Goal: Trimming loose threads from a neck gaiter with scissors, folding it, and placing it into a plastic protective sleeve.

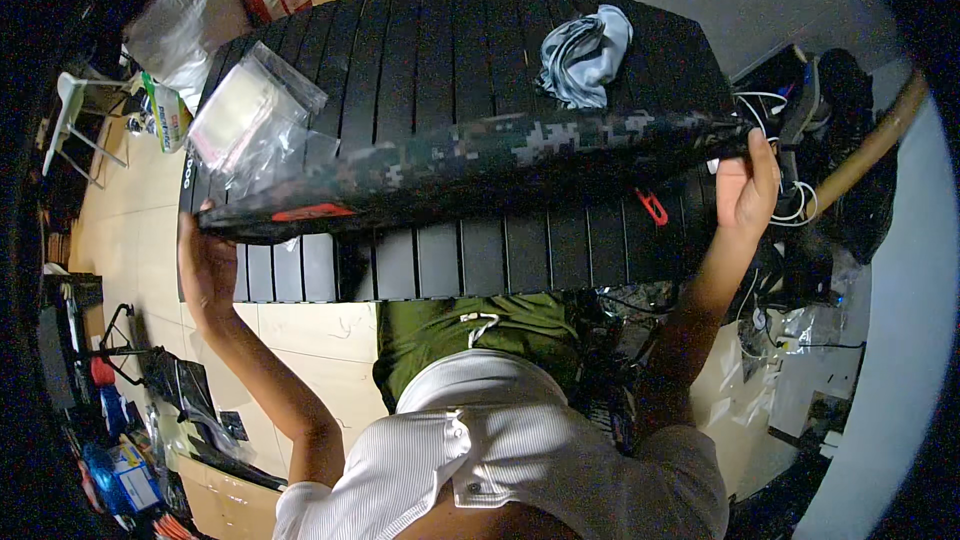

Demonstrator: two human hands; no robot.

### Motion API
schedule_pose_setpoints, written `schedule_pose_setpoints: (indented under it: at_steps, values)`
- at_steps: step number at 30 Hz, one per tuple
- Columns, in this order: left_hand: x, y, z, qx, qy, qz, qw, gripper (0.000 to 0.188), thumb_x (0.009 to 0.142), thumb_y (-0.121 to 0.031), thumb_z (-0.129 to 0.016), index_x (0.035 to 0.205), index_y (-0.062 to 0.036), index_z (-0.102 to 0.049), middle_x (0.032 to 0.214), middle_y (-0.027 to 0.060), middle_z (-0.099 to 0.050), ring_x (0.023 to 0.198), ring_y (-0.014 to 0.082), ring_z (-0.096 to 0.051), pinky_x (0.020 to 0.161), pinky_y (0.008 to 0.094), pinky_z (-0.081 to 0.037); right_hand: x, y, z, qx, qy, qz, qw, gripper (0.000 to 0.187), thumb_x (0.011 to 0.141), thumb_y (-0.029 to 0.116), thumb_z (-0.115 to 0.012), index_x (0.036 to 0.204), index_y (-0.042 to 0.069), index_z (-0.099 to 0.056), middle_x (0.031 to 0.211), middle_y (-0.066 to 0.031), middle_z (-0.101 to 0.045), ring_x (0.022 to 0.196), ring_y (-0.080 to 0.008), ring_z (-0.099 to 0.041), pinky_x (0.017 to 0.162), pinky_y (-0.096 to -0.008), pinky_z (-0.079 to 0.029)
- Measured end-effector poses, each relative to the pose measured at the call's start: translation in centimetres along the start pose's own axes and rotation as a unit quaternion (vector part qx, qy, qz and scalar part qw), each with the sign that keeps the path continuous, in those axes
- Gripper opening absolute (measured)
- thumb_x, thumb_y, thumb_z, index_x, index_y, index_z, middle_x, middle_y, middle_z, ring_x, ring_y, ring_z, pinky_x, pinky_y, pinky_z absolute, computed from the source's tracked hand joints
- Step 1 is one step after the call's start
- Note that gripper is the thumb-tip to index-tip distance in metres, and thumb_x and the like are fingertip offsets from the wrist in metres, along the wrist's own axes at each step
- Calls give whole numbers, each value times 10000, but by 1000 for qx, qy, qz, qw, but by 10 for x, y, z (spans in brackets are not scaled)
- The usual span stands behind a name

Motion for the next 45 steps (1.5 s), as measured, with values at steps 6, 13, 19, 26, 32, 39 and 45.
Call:
schedule_pose_setpoints:
  at_steps: [6,13,19,26,32,39,45]
  values:
    - [-10,44,-1,64,8,139,988,202,874,-205,-552,943,-20,-591,847,48,-641,783,140,-613,736,261,-486,4,-9,0,-54,-10,-28,998,110,862,101,-556,903,13,-608,933,-78,-631,880,-171,-583,858,-320,-434]
    - [-30,100,8,14,84,272,959,196,856,-196,-570,957,-29,-586,920,59,-639,847,156,-607,781,295,-468,-1,-17,48,-97,-50,-57,992,116,847,120,-587,912,26,-612,926,-56,-624,874,-164,-573,821,-301,-429]
    - [-14,58,20,-98,56,100,989,257,832,-240,-566,973,-27,-590,954,57,-635,929,181,-569,867,324,-398,-14,-15,26,-136,-55,-57,988,143,825,116,-603,929,19,-600,932,-63,-619,886,-166,-569,864,-316,-428]
    - [-22,-17,17,31,24,-124,992,503,902,-279,-433,1253,80,-407,1194,150,-527,1093,208,-496,998,355,-309,-15,-30,4,82,53,-56,994,253,862,110,-529,1042,-67,-548,1039,-144,-594,988,-234,-543,967,-425,-361]
    - [-11,-36,51,63,10,-149,987,359,922,-231,-440,1119,56,-528,1102,131,-586,986,188,-566,908,328,-408,-18,-20,8,51,34,-9,998,202,865,109,-530,995,-41,-567,1009,-131,-609,949,-233,-563,953,-425,-378]
    - [42,4,54,115,-60,-99,987,206,884,-171,-560,1029,-25,-582,962,43,-623,869,107,-582,737,241,-449,5,-68,6,53,-6,-62,997,90,869,69,-538,920,11,-586,922,-79,-620,858,-181,-594,835,-330,-463]
    - [53,-12,26,70,-76,-144,984,175,881,-128,-560,1008,-8,-572,955,43,-610,841,104,-580,742,247,-458,19,-65,22,-8,-94,33,995,138,812,37,-622,940,44,-574,859,-33,-606,834,-119,-552,802,-258,-436]
Point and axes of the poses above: each hand's wrist, its own x-axis towards the middle knuckle, its own z-axis out of the back of the hand, y = z × x, the point moved 8 cm from there along x, towards the middle knuckle
